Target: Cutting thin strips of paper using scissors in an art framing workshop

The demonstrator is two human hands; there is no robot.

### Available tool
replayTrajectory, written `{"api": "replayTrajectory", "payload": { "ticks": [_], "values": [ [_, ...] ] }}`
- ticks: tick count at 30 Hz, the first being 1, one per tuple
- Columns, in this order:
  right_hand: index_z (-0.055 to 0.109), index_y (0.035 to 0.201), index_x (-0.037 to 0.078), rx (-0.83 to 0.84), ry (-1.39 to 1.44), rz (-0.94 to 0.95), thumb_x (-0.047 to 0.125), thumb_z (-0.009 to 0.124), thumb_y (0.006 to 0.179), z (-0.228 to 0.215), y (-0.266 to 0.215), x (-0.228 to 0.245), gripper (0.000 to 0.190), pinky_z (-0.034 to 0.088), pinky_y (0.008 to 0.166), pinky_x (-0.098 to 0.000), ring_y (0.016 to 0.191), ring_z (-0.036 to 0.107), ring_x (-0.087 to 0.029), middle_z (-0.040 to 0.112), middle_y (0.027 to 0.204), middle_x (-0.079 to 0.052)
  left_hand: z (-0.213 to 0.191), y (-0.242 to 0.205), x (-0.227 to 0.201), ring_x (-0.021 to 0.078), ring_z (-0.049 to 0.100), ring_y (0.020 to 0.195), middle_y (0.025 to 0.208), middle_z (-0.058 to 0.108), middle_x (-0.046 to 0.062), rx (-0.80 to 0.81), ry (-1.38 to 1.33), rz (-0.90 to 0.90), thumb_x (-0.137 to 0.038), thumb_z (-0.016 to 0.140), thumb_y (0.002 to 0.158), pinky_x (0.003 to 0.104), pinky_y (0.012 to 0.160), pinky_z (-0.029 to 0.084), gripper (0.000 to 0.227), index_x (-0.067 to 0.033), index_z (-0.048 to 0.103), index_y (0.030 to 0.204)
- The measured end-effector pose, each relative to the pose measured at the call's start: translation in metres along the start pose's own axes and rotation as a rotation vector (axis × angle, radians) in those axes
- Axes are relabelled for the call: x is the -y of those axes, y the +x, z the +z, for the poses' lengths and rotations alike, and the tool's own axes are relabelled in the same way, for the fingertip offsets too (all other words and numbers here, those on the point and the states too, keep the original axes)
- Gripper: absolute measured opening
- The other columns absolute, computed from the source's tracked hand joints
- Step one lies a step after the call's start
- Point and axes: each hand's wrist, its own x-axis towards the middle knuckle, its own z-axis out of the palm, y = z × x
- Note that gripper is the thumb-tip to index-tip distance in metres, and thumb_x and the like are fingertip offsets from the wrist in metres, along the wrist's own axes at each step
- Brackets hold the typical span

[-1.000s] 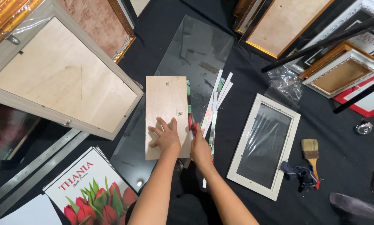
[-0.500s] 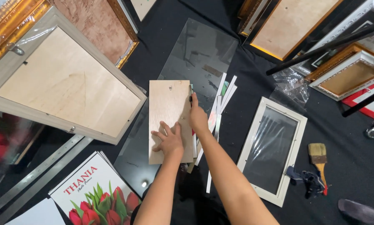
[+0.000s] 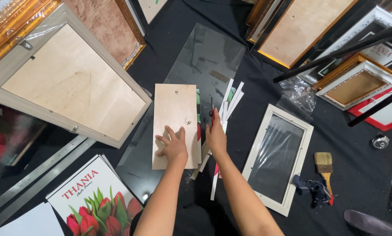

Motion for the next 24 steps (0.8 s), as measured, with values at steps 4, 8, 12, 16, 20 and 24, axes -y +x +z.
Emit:
{"api": "replayTrajectory", "payload": {
  "ticks": [4, 8, 12, 16, 20, 24],
  "values": [
    [0.012, 0.163, 0.021, -0.025, 0.003, -0.057, 0.019, 0.055, 0.102, 0.023, 0.053, -0.010, 0.075, 0.050, 0.101, -0.0552, 0.126, 0.059, -0.043, 0.055, 0.141, -0.026, 0.003, 0.005, 0.000, 0.0679, 0.006, 0.145, 0.168, 0.001, 0.027, -0.007, 0.016, -0.007, 0.010, 0.079, 0.074, 0.085, 0.088, 0.042, 0.110, -0.0278, 0.025, 0.161],
    [0.013, 0.162, 0.030, -0.006, -0.074, 0.006, 0.024, 0.062, 0.100, 0.034, 0.073, -0.015, 0.078, 0.050, 0.102, -0.0528, 0.124, 0.061, -0.039, 0.058, 0.134, -0.019, 0.001, 0.007, 0.001, 0.0679, 0.007, 0.145, 0.168, 0.000, 0.027, 0.017, 0.010, -0.006, 0.009, 0.080, 0.074, 0.084, 0.088, 0.042, 0.109, -0.0281, 0.025, 0.161],
    [0.012, 0.161, 0.033, -0.021, -0.020, 0.040, 0.023, 0.062, 0.100, 0.049, 0.087, -0.033, 0.079, 0.050, 0.102, -0.0511, 0.125, 0.061, -0.037, 0.057, 0.132, -0.018, 0.001, 0.004, 0.000, 0.0676, 0.005, 0.145, 0.168, -0.003, 0.026, 0.026, 0.000, -0.007, 0.007, 0.081, 0.074, 0.085, 0.089, 0.040, 0.111, -0.0292, 0.022, 0.162],
    [0.014, 0.160, 0.034, -0.006, -0.021, 0.054, 0.041, 0.063, 0.098, 0.044, 0.085, -0.026, 0.079, 0.049, 0.105, -0.0525, 0.127, 0.060, -0.036, 0.057, 0.133, -0.016, 0.002, 0.006, -0.001, 0.0680, 0.006, 0.144, 0.168, -0.002, 0.027, 0.020, 0.006, -0.012, 0.009, 0.081, 0.071, 0.086, 0.087, 0.041, 0.113, -0.0286, 0.023, 0.161],
    [0.012, 0.161, 0.030, 0.014, -0.078, -0.001, 0.024, 0.050, 0.104, 0.038, 0.075, -0.018, 0.069, 0.050, 0.103, -0.0511, 0.124, 0.061, -0.038, 0.058, 0.129, -0.019, 0.005, 0.008, 0.000, 0.0700, 0.007, 0.143, 0.166, -0.001, 0.029, 0.012, 0.035, -0.003, 0.011, 0.081, 0.070, 0.085, 0.086, 0.043, 0.118, -0.0303, 0.020, 0.162],
    [0.014, 0.161, 0.023, 0.030, 0.005, -0.015, 0.027, 0.034, 0.107, 0.035, 0.075, -0.018, 0.058, 0.049, 0.103, -0.0529, 0.123, 0.061, -0.041, 0.059, 0.129, -0.023, -0.008, -0.002, -0.005, 0.0672, 0.015, 0.144, 0.165, 0.009, 0.030, -0.013, 0.013, 0.000, 0.013, 0.076, 0.078, 0.078, 0.091, 0.047, 0.119, -0.0336, 0.010, 0.165]
  ]
}}
